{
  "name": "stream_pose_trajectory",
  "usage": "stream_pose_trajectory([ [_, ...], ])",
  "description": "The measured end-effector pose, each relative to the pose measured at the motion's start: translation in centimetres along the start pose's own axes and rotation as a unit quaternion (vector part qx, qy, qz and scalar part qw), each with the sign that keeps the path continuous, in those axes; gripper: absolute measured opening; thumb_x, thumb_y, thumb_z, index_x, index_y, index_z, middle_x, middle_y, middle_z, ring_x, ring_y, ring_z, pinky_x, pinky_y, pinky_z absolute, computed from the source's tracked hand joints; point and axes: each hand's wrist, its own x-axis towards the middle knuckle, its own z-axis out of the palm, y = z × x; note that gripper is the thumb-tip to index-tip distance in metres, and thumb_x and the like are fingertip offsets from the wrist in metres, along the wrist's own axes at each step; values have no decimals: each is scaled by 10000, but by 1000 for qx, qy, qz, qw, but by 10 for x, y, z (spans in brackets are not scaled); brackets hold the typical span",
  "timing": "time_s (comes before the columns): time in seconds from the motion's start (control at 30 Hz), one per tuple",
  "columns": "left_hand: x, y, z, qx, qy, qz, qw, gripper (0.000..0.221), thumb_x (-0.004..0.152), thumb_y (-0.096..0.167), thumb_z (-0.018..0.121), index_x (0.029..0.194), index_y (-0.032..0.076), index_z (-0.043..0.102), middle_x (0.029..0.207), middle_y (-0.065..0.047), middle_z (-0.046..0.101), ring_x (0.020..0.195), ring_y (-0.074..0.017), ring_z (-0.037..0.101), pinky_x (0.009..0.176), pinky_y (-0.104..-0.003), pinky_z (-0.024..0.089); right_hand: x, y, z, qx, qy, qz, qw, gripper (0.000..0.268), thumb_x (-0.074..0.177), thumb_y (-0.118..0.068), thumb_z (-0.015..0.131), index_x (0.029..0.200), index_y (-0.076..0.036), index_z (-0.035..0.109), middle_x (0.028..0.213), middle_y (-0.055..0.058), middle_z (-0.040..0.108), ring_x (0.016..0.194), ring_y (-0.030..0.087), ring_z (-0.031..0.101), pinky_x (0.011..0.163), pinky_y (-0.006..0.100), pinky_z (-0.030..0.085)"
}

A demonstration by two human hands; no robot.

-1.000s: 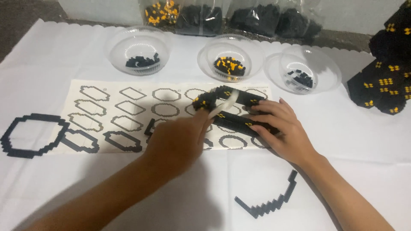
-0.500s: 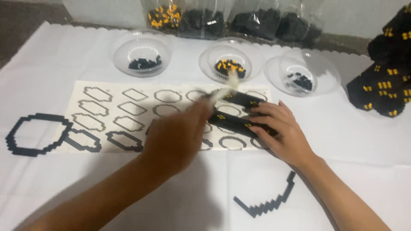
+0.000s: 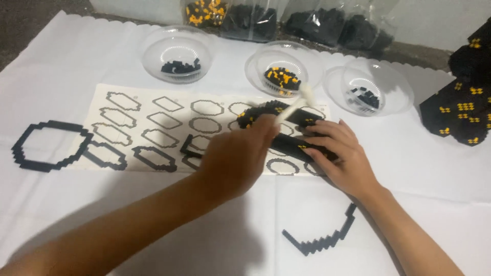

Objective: Assembling a complex 3D structure using interlocking plastic blocks and a small plastic hammer.

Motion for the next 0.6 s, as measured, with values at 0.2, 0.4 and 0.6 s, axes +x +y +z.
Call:
stream_pose_trajectory([
  [0.2, 3, -6, 3, -11, 13, 35, 999, 242, 1005, 197, 391, 1126, 40, 530, 755, -152, 668, 600, -210, 690, 563, -303, 548, 1, -4, 0, -4, 2, 10, 1000, 217, 798, -141, 713, 997, -55, 701, 1089, 137, 666, 1205, 323, 539, 1108, 550, 248],
  [0.4, 1, -26, 4, -116, 142, -38, 982, 391, 1023, 289, 320, 1049, -7, 574, 506, -55, 546, 417, -128, 564, 446, -224, 465, 2, -7, -1, 11, 6, -1, 1000, 197, 805, -111, 703, 988, -38, 703, 1058, 154, 670, 1183, 331, 556, 1104, 576, 228],
  [0.6, -5, -35, 6, -8, -23, -84, 996, 349, 1022, 242, 335, 1117, 11, 579, 622, -105, 627, 511, -184, 642, 499, -290, 510, -1, 7, 0, 10, 5, -11, 1000, 176, 822, -122, 692, 990, -69, 700, 1085, 130, 665, 1221, 317, 537, 1123, 557, 215],
])
